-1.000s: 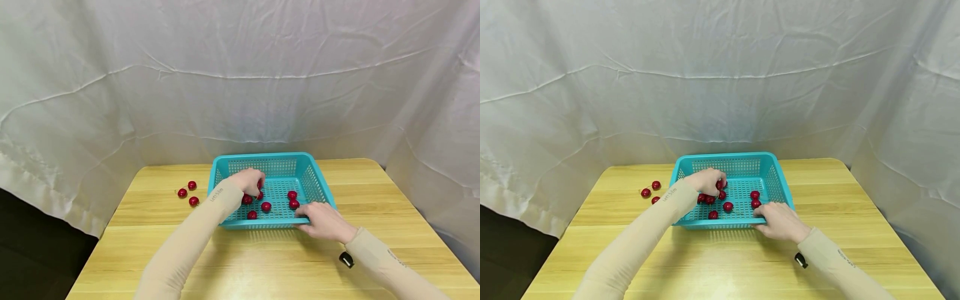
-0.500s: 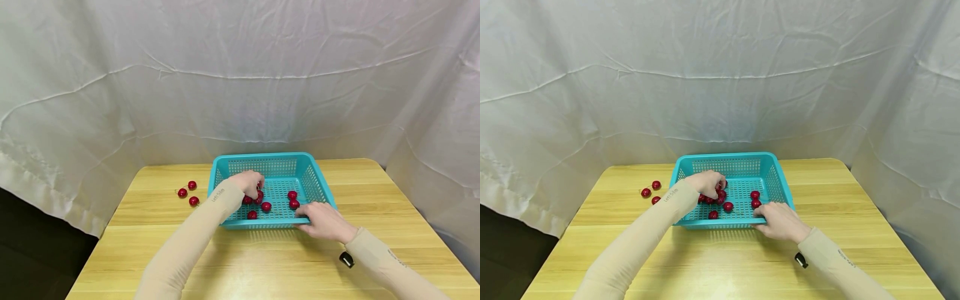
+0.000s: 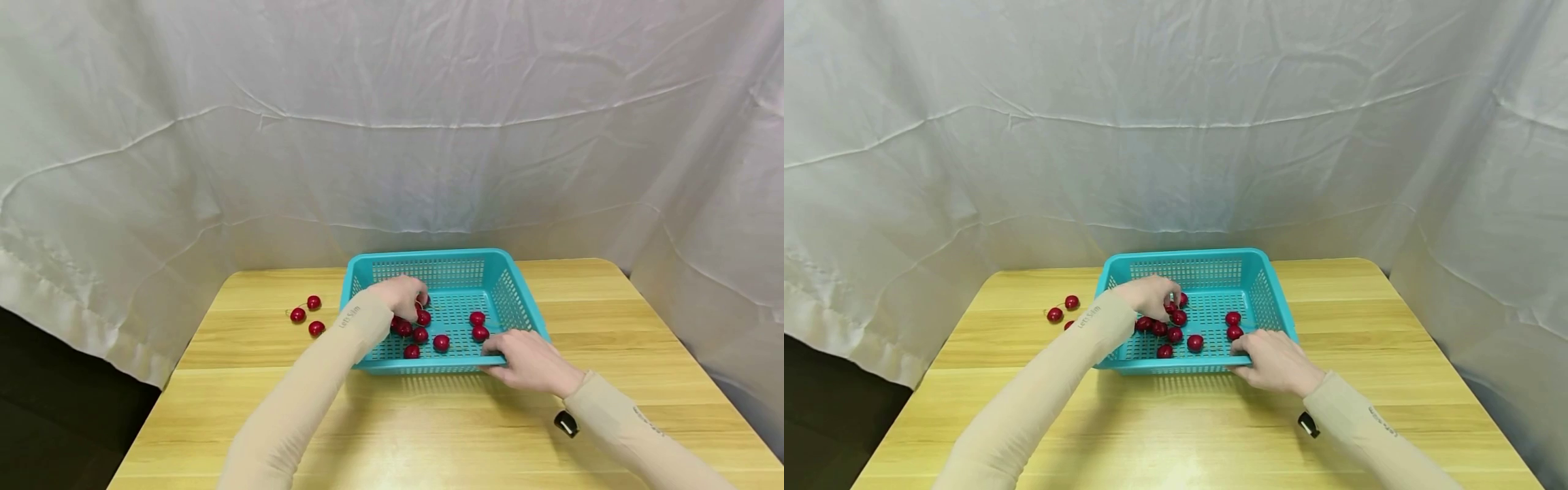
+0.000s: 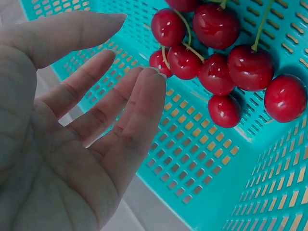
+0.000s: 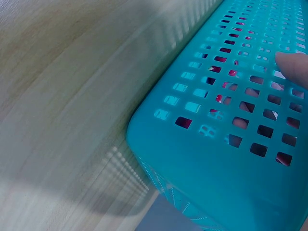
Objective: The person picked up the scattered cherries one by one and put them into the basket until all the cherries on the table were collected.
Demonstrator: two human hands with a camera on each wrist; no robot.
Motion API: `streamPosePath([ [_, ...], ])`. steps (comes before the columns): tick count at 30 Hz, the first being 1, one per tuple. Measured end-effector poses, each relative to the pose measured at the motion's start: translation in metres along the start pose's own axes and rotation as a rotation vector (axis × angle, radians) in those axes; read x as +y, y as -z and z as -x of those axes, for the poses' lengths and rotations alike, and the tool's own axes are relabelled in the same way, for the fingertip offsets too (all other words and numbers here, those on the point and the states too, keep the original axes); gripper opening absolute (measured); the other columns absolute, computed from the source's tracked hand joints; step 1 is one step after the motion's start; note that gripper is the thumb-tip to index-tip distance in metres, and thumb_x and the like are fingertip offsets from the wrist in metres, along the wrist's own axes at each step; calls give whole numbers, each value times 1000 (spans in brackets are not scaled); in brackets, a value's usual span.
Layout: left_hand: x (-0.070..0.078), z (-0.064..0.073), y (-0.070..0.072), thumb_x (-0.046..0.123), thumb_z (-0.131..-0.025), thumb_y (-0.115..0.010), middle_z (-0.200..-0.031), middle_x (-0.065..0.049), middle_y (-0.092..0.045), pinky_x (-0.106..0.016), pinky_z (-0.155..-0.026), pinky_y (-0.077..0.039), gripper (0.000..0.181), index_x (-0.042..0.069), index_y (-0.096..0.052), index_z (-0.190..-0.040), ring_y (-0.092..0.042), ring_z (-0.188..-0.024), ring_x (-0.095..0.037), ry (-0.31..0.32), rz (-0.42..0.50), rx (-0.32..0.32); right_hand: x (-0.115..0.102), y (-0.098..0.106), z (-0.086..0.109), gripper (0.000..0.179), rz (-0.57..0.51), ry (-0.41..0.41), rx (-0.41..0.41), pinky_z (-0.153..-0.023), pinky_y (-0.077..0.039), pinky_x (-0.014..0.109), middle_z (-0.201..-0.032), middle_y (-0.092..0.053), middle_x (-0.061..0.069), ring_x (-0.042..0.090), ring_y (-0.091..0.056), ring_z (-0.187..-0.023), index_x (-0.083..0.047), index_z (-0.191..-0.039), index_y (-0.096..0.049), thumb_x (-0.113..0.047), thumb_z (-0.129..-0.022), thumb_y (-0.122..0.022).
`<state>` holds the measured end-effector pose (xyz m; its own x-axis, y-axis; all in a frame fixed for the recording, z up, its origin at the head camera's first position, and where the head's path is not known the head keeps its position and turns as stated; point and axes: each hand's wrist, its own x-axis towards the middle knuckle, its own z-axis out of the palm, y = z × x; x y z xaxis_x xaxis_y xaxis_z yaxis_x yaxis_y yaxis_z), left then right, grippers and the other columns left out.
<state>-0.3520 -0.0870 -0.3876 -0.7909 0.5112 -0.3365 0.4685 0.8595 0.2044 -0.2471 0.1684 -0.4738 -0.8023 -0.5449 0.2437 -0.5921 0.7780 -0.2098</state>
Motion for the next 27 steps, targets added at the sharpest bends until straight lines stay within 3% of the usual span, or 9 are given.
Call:
streamPosePath([
  [6, -8, 4, 6, 11, -87, -70, -114, -5, -63, -29, -72, -48, 39, 13, -64, -125, -54, -86, -17, -7, 14, 19, -1, 1, 0, 10, -4, -2, -2, -53, -40, 17, -82, -70, -14, -3, -51, -66, -23, -90, -75, -28, -82, -80],
  [12, -18, 9, 11, 15, -91, -68, -96, -3, -60, -30, -72, -45, 37, 15, -61, -127, -52, -83, -17, 14, 14, 28, -2, 1, 0, 10, -10, 1, -4, -53, -40, 17, -81, -70, -15, -4, -50, -65, -24, -89, -75, -29, -83, -80],
  [21, -32, 16, 12, 17, -92, -67, -114, -9, -63, -34, -82, -50, 31, 17, -63, -122, -54, -97, -21, -2, 34, 97, -1, 0, 1, 9, -15, -6, -4, -51, -38, 16, -80, -69, -15, -4, -49, -63, -25, -88, -74, -30, -83, -80],
  [27, -46, 21, 12, 18, -96, -65, -121, -11, -66, -40, -95, -53, 28, 15, -63, -123, -59, -106, -23, -30, 45, 186, 0, -1, 0, 10, -12, -10, -4, -49, -37, 16, -79, -68, -15, -4, -47, -62, -25, -88, -74, -31, -83, -80],
])
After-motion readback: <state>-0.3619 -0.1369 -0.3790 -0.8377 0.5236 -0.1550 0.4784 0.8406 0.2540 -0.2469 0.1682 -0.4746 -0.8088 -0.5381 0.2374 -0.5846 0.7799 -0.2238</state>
